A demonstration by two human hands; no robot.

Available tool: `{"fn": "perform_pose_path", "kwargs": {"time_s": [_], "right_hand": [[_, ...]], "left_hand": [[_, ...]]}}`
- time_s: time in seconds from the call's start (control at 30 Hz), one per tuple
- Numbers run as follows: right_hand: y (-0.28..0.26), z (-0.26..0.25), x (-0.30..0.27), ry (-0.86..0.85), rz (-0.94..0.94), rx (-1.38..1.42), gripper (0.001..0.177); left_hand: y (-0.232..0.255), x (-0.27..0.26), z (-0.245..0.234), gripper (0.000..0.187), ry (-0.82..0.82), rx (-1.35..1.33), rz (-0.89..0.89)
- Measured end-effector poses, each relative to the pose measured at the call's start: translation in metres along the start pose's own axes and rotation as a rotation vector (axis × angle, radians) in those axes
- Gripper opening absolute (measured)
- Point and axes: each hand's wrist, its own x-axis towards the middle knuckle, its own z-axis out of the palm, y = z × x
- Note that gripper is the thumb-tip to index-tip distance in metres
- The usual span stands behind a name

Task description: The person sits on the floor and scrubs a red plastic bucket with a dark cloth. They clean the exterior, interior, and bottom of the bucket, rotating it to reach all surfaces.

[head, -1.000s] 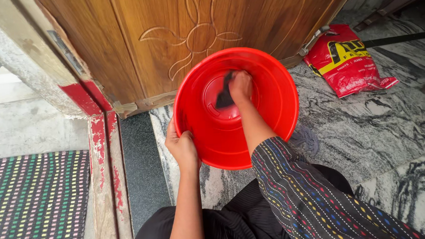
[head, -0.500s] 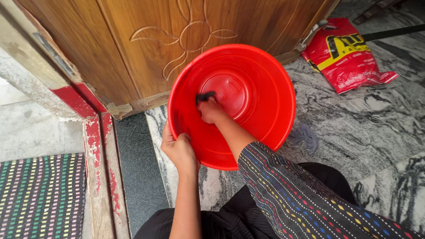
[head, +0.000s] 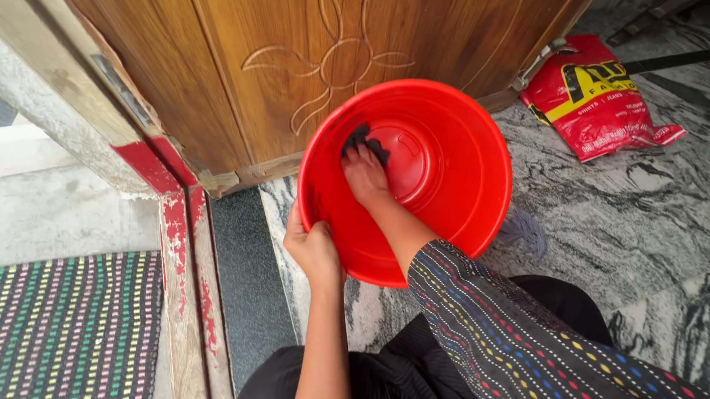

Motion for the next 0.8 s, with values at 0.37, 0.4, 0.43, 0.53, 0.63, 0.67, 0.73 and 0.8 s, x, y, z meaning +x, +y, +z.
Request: {"fn": "perform_pose_path", "kwargs": {"time_s": [0.37, 0.4, 0.43, 0.53, 0.63, 0.67, 0.73, 0.8], "right_hand": [[0.044, 0.041, -0.006, 0.029, 0.385, 0.156, 0.061], [0.044, 0.045, -0.007, 0.074, 0.407, 0.157, 0.059], [0.043, 0.05, -0.008, 0.121, 0.43, 0.159, 0.056], [0.057, 0.047, -0.002, 0.114, 0.271, 0.244, 0.046], [0.053, 0.037, 0.0, 0.126, -0.059, 0.11, 0.044], [0.048, 0.032, 0.004, 0.148, -0.179, 0.021, 0.044], [0.046, 0.024, 0.003, 0.151, -0.176, -0.069, 0.046], [0.046, 0.025, 0.003, 0.178, -0.163, -0.15, 0.046]], "left_hand": [[-0.001, -0.004, 0.002, 0.068, 0.042, 0.039, 0.009], [0.0, -0.005, 0.003, 0.069, 0.036, 0.05, 0.015], [0.001, -0.005, 0.004, 0.069, 0.022, 0.04, 0.02], [0.002, -0.004, 0.002, 0.069, -0.003, 0.035, 0.039], [-0.002, 0.0, 0.003, 0.068, -0.016, 0.05, 0.036], [-0.002, 0.002, 0.003, 0.068, -0.023, 0.041, 0.027], [-0.002, 0.005, 0.004, 0.069, -0.024, 0.024, 0.017], [-0.002, 0.004, 0.001, 0.069, -0.006, 0.008, 0.014]]}}
